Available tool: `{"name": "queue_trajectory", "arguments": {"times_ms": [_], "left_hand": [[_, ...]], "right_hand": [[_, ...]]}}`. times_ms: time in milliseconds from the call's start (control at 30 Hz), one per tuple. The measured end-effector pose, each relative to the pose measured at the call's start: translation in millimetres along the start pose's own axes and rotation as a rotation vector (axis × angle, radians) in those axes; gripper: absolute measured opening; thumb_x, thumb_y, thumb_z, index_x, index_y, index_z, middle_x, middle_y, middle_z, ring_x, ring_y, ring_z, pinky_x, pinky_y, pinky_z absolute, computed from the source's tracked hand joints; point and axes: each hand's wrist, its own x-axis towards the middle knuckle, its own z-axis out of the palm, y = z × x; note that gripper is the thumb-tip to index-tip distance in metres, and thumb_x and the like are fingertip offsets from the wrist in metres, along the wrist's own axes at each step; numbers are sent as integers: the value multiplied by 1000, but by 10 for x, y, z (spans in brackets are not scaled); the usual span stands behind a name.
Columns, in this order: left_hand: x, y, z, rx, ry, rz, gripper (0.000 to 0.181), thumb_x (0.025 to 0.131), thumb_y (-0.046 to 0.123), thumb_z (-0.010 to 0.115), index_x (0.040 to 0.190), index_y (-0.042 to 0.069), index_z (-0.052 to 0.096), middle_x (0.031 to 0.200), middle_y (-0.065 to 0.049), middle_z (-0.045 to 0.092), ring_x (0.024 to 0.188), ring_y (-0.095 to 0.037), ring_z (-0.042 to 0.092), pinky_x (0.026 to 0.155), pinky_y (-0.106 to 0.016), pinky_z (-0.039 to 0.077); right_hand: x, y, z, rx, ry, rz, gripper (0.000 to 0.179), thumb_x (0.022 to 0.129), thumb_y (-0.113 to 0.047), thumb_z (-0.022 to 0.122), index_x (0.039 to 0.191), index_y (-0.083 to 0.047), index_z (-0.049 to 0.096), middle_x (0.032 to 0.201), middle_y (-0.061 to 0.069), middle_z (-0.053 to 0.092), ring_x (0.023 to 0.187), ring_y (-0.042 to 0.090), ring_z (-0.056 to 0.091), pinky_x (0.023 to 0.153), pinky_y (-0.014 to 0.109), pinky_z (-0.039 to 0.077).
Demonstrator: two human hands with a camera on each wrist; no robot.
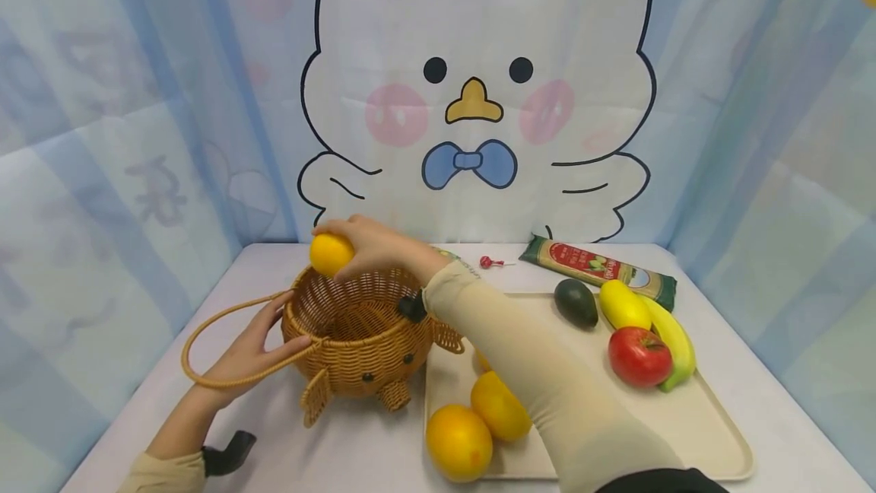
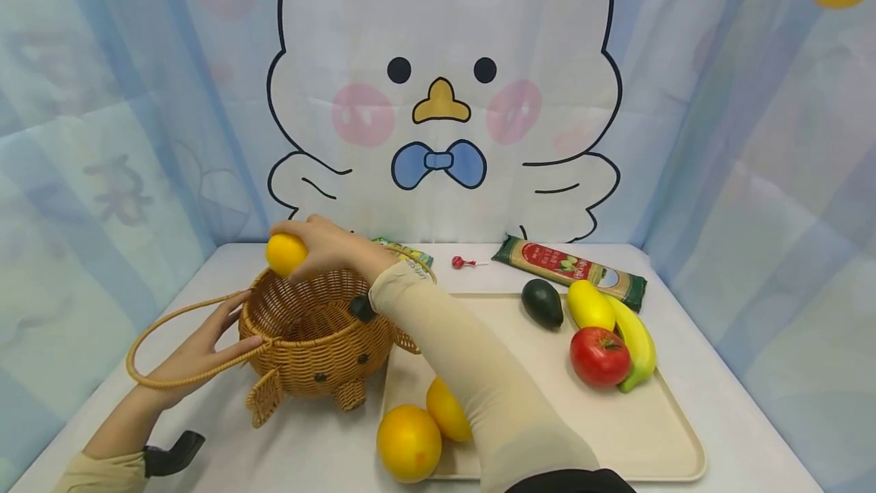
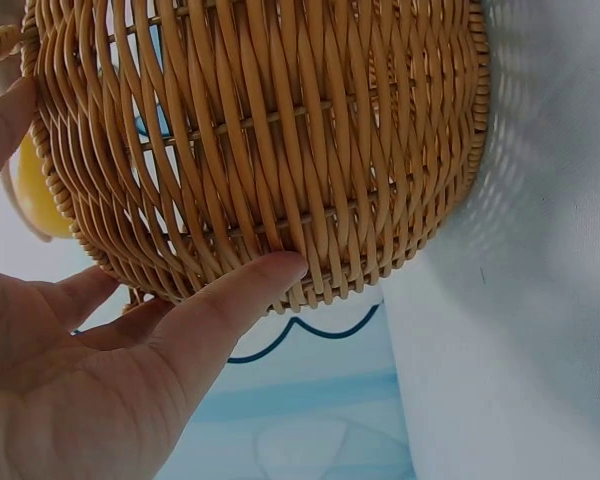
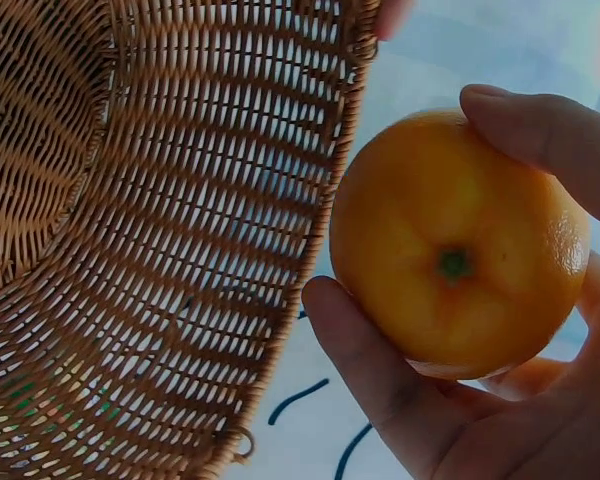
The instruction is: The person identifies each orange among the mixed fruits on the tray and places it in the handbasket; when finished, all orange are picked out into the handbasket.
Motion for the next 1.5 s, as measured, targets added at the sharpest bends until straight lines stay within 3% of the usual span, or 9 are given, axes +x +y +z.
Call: {"name": "queue_trajectory", "arguments": {"times_ms": [167,733,1100,1500], "left_hand": [[-14,-7,-18,-2,-10,-31,84,91,43,58,152,15,8,157,-24,11,139,-50,19,102,-71,25],[2,-39,-17,-19,-21,-31,83,91,42,58,152,15,8,157,-23,10,139,-50,20,102,-70,27],[2,-27,8,-19,-14,-21,82,91,41,58,152,14,10,157,-24,11,138,-51,20,102,-70,27],[16,-2,13,1,-12,-29,83,91,41,58,152,15,9,157,-23,11,138,-50,21,103,-70,26]], "right_hand": [[77,10,71,-9,-42,25,75,77,-27,76,142,-33,37,130,8,46,104,16,50,82,27,47],[244,44,239,-81,-185,75,68,79,-25,74,139,-27,42,128,3,53,107,15,50,82,27,47],[323,122,400,-157,-244,178,68,79,-27,75,138,-32,43,128,-3,54,103,12,52,82,27,46],[279,204,549,-151,-293,229,64,83,-26,69,140,-37,41,141,-5,46,119,13,44,89,33,46]]}}
